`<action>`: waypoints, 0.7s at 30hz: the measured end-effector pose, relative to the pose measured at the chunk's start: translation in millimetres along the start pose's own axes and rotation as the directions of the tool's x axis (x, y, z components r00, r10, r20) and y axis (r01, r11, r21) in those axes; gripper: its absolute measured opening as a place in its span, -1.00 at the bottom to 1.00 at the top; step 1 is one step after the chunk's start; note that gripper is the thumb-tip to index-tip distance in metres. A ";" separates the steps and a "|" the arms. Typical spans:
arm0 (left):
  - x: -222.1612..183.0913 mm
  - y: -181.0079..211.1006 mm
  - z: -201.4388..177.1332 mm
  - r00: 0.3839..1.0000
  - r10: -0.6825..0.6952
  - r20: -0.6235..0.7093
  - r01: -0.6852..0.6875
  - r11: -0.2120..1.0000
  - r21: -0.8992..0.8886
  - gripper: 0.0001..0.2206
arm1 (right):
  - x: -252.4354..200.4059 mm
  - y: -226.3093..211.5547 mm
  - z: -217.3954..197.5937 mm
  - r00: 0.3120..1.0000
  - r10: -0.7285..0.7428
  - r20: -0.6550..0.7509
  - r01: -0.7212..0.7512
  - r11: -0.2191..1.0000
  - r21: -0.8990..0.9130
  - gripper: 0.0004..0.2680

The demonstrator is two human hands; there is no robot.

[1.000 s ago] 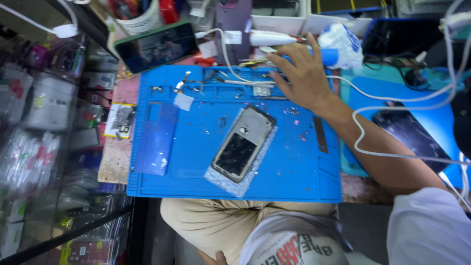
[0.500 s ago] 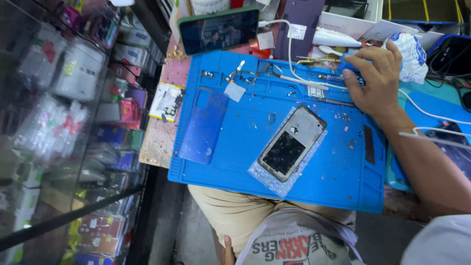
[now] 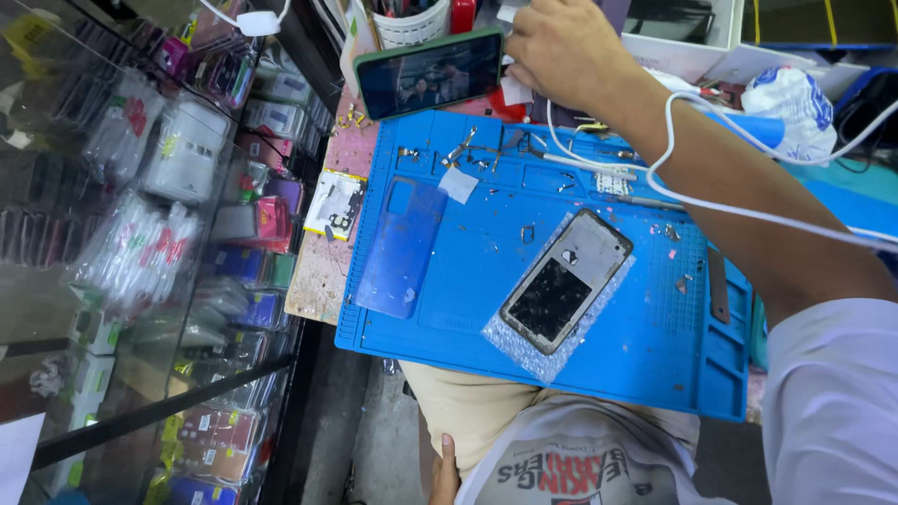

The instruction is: The person uses a screwdriver and a brush to disassemble and clean a mobile phone on a blue work mat. They remove internal components, brush the surfaces, and handle a replacement battery and phone housing.

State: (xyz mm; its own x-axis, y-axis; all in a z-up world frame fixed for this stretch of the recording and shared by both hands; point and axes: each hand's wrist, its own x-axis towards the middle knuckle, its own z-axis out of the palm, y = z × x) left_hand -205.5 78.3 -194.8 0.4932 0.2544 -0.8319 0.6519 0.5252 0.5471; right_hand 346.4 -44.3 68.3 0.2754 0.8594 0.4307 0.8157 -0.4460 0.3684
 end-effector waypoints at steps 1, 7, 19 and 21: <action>2.1 1.1 2.7 1.000 -0.001 -0.002 0.001 1.000 -0.003 -0.66 | 1.2 1.2 3.3 0.999 -0.027 0.021 0.028 0.998 -0.050 -0.85; -11.0 -10.7 -3.5 0.997 -0.066 -0.031 0.067 0.998 0.016 -0.68 | -11.1 9.8 23.3 0.994 -0.109 0.003 0.109 0.993 -0.054 -0.82; -67.3 98.9 1.6 0.962 -0.187 0.197 0.078 0.884 0.461 -0.71 | -19.4 17.3 30.3 0.988 -0.148 -0.046 0.145 0.988 -0.051 -0.86; -95.7 160.2 5.0 0.902 -0.282 0.326 -0.015 0.735 0.678 -0.72 | -31.2 22.9 30.8 0.990 -0.019 -0.140 0.028 0.997 0.065 -0.88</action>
State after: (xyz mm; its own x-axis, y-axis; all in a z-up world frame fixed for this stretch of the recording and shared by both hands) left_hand -145.4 134.1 -27.1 0.4494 -0.1832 -0.8744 0.8620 -0.1681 0.4782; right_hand 372.1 -73.6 37.9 0.1860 0.8244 0.5346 0.8544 -0.4043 0.3263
